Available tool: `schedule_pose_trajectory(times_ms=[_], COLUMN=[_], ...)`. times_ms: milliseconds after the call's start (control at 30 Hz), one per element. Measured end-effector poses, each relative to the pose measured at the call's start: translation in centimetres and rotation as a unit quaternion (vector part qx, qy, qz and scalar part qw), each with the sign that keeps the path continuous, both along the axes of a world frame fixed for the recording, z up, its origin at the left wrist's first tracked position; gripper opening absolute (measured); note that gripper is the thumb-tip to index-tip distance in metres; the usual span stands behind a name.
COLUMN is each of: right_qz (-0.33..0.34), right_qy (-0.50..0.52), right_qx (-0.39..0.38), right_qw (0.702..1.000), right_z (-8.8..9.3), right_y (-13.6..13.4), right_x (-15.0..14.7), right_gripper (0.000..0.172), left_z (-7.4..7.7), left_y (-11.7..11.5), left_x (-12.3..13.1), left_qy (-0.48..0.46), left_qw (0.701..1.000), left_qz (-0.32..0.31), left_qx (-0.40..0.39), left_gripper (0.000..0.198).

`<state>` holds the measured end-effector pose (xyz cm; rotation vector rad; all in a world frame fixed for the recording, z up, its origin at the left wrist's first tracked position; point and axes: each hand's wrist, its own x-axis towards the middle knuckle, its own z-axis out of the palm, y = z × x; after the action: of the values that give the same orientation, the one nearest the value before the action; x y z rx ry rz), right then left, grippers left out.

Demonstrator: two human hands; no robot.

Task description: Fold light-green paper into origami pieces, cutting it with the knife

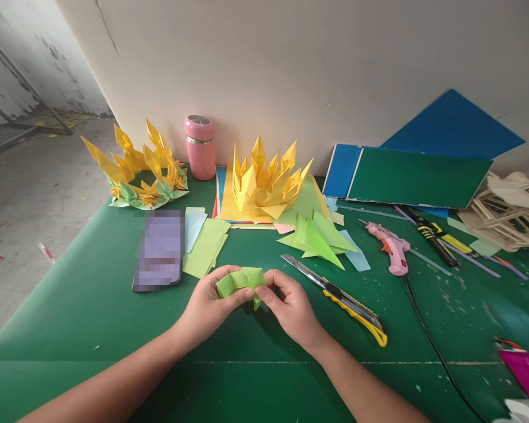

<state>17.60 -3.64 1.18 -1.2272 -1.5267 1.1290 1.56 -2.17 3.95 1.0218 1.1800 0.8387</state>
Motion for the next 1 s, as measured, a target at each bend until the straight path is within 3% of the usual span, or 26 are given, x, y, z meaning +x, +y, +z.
schedule_pose_trajectory(times_ms=[200,400,600,833,1000], right_qz=[-0.011,0.023,0.056,0.035,-0.01], right_qy=[-0.044,-0.078,-0.084,-0.065,-0.029], right_qx=[0.02,0.052,0.081,0.061,0.043], right_qw=[0.999,0.995,0.992,0.995,0.999], right_z=[0.3,0.8,0.9,0.9,0.7], right_y=[0.0,-0.1,0.0,0.0,0.2], right_x=[0.1,0.2,0.2,0.4,0.7], right_gripper=[0.033,0.031,0.031,0.031,0.032], left_z=[-0.3,-0.4,-0.7,-0.7,-0.5], left_y=[0.0,0.3,0.6,0.6,0.7], left_x=[-0.8,-1.1,-0.4,-0.4,-0.8], left_qy=[0.001,0.017,0.019,-0.053,-0.101], left_qw=[0.999,0.996,0.997,0.999,0.992], left_qz=[-0.041,-0.07,-0.068,-0.001,-0.052], left_qx=[-0.026,0.06,0.019,-0.001,-0.056], left_gripper=[0.056,0.042,0.041,0.044,0.043])
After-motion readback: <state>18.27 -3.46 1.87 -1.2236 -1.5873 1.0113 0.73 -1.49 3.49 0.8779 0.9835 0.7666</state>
